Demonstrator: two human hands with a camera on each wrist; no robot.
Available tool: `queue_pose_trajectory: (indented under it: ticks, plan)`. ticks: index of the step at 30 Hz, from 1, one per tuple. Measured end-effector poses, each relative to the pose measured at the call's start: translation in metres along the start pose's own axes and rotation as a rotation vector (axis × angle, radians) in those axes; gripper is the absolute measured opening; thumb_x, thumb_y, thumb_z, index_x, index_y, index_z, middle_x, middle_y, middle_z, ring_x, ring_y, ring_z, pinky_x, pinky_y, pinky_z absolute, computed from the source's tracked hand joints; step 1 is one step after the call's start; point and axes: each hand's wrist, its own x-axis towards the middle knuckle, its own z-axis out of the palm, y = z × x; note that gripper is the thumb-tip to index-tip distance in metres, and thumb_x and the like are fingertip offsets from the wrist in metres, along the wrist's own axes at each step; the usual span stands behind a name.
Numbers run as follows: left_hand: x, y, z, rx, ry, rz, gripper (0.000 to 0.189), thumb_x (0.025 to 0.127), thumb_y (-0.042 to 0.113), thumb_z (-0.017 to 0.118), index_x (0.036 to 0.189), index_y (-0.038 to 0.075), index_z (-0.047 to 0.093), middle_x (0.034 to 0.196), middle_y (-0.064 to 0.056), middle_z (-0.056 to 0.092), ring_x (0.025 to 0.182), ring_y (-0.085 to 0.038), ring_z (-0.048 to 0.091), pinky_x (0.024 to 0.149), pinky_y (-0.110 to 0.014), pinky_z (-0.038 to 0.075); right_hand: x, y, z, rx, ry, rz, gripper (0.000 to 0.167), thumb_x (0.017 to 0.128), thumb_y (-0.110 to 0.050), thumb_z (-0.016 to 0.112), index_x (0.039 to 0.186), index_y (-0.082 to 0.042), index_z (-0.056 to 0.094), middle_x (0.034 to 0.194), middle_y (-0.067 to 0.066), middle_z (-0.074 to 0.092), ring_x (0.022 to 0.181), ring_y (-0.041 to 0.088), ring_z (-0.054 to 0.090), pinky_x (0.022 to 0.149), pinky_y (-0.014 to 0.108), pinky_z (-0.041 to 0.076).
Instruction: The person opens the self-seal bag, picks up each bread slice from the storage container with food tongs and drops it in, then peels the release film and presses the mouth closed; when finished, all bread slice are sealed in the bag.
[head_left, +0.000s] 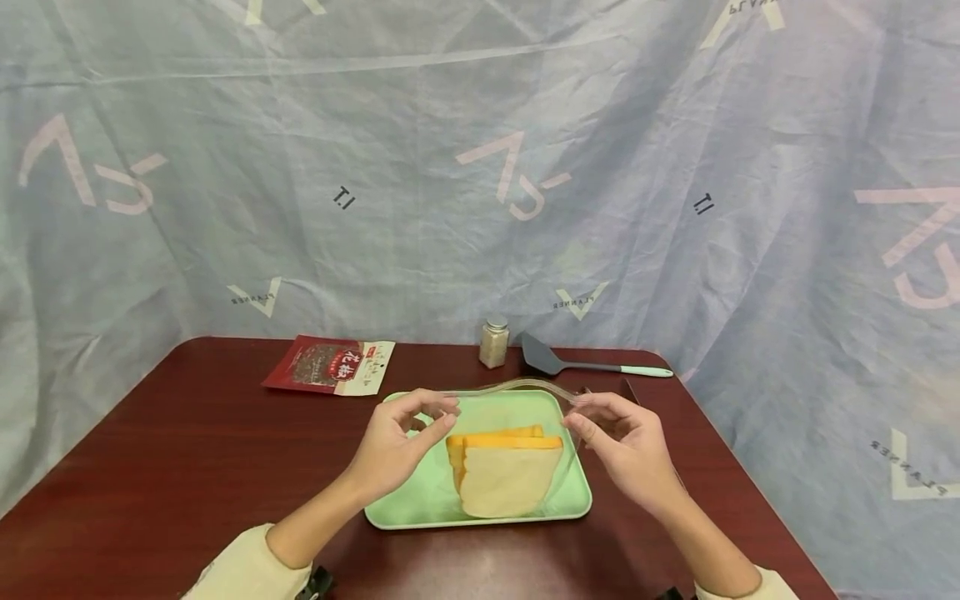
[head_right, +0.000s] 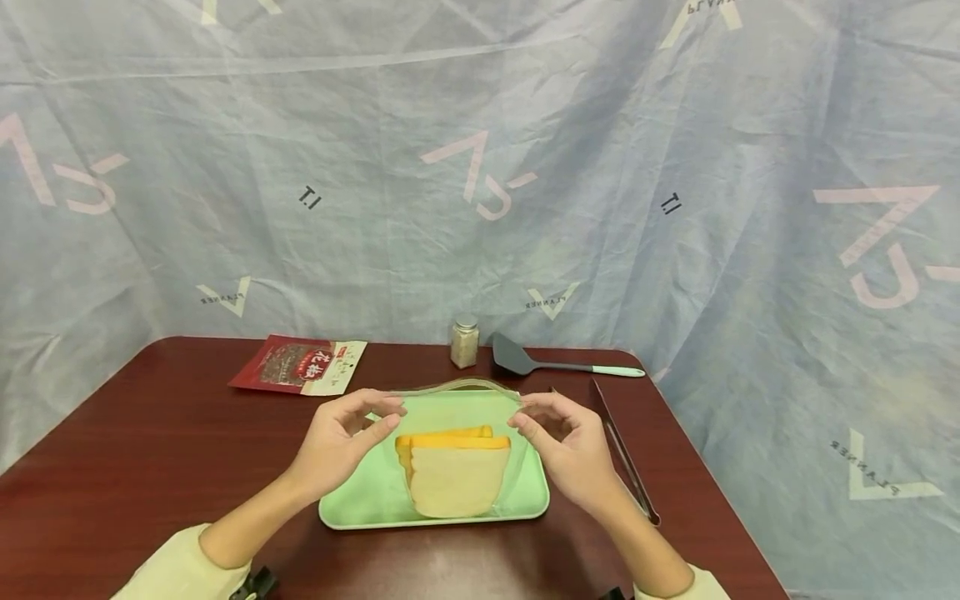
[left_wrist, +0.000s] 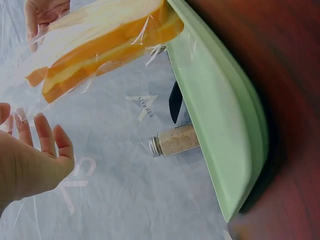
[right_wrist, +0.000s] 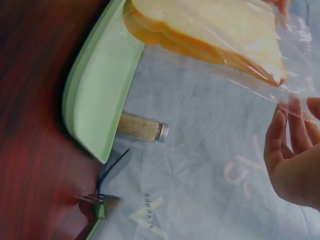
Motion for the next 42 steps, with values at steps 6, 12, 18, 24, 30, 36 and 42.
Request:
queue_pose_trajectory:
  ticks: [6, 12, 18, 24, 30, 36, 42]
  plan:
    - [0.001, 0.005, -0.002, -0.093, 0.043, 0.054, 0.011, 0.091, -0.001, 0.068, 0.100, -0.001, 0.075, 0.094, -0.013, 0.074, 0.079, -0.020, 0.071, 0.074, -0.030, 0.057, 0.002, -0.005, -0.005, -0.017, 0.028, -0.051, 0.012, 0.089, 0.011, 0.065, 0.096, 0.002, 0.072, 0.082, 0.013, 0.074, 0.073, 0.011, 0.070, 0.062, 0.026, 0.056]
    - [0.000, 0.015, 0.000, -0.145, 0.024, 0.065, 0.014, 0.094, 0.000, 0.065, 0.103, -0.007, 0.072, 0.093, -0.013, 0.075, 0.076, -0.022, 0.069, 0.075, -0.033, 0.057, 0.004, -0.011, -0.013, 0.056, 0.015, -0.073, 0.015, 0.092, 0.011, 0.061, 0.100, 0.003, 0.071, 0.083, 0.010, 0.074, 0.073, 0.013, 0.069, 0.063, 0.024, 0.056]
    - [-0.001, 0.022, 0.003, -0.157, 0.022, 0.037, 0.015, 0.095, 0.001, 0.064, 0.106, -0.005, 0.073, 0.090, -0.014, 0.075, 0.070, -0.022, 0.068, 0.076, -0.033, 0.057, 0.000, -0.008, -0.014, 0.065, 0.040, -0.028, 0.016, 0.092, 0.011, 0.062, 0.100, 0.002, 0.072, 0.080, 0.009, 0.073, 0.071, 0.010, 0.068, 0.062, 0.023, 0.055]
    - [-0.001, 0.034, 0.006, -0.161, 0.026, 0.073, 0.014, 0.094, -0.003, 0.063, 0.104, -0.006, 0.073, 0.087, -0.017, 0.074, 0.067, -0.024, 0.068, 0.071, -0.032, 0.057, -0.004, -0.011, -0.018, 0.063, 0.046, -0.031, 0.015, 0.091, 0.011, 0.062, 0.104, 0.007, 0.069, 0.081, 0.004, 0.074, 0.071, 0.013, 0.068, 0.062, 0.024, 0.055]
    - [-0.004, 0.039, 0.009, -0.117, 0.049, 0.070, 0.014, 0.095, 0.000, 0.063, 0.103, -0.004, 0.073, 0.083, -0.013, 0.075, 0.068, -0.021, 0.070, 0.072, -0.030, 0.056, -0.005, -0.011, -0.019, 0.014, 0.076, -0.054, 0.023, 0.090, 0.012, 0.063, 0.111, 0.005, 0.068, 0.079, 0.010, 0.073, 0.069, 0.014, 0.067, 0.060, 0.025, 0.052]
    - [-0.005, 0.042, 0.011, -0.096, 0.115, 0.000, 0.011, 0.095, 0.006, 0.066, 0.101, 0.001, 0.074, 0.084, -0.009, 0.076, 0.077, -0.020, 0.072, 0.083, -0.032, 0.056, -0.004, -0.024, -0.006, -0.225, 0.248, -0.084, 0.029, 0.087, 0.012, 0.067, 0.115, 0.003, 0.068, 0.090, 0.013, 0.072, 0.075, 0.009, 0.062, 0.059, 0.018, 0.045]
    - [-0.007, 0.045, 0.012, -0.090, 0.186, -0.077, 0.006, 0.094, 0.010, 0.069, 0.098, 0.005, 0.070, 0.083, -0.006, 0.076, 0.087, -0.022, 0.073, 0.084, -0.028, 0.053, 0.006, -0.065, 0.027, -0.450, 0.484, -0.551, 0.018, 0.084, 0.000, 0.064, 0.099, 0.009, 0.069, 0.096, 0.022, 0.067, 0.084, 0.029, 0.054, 0.073, 0.020, 0.041]
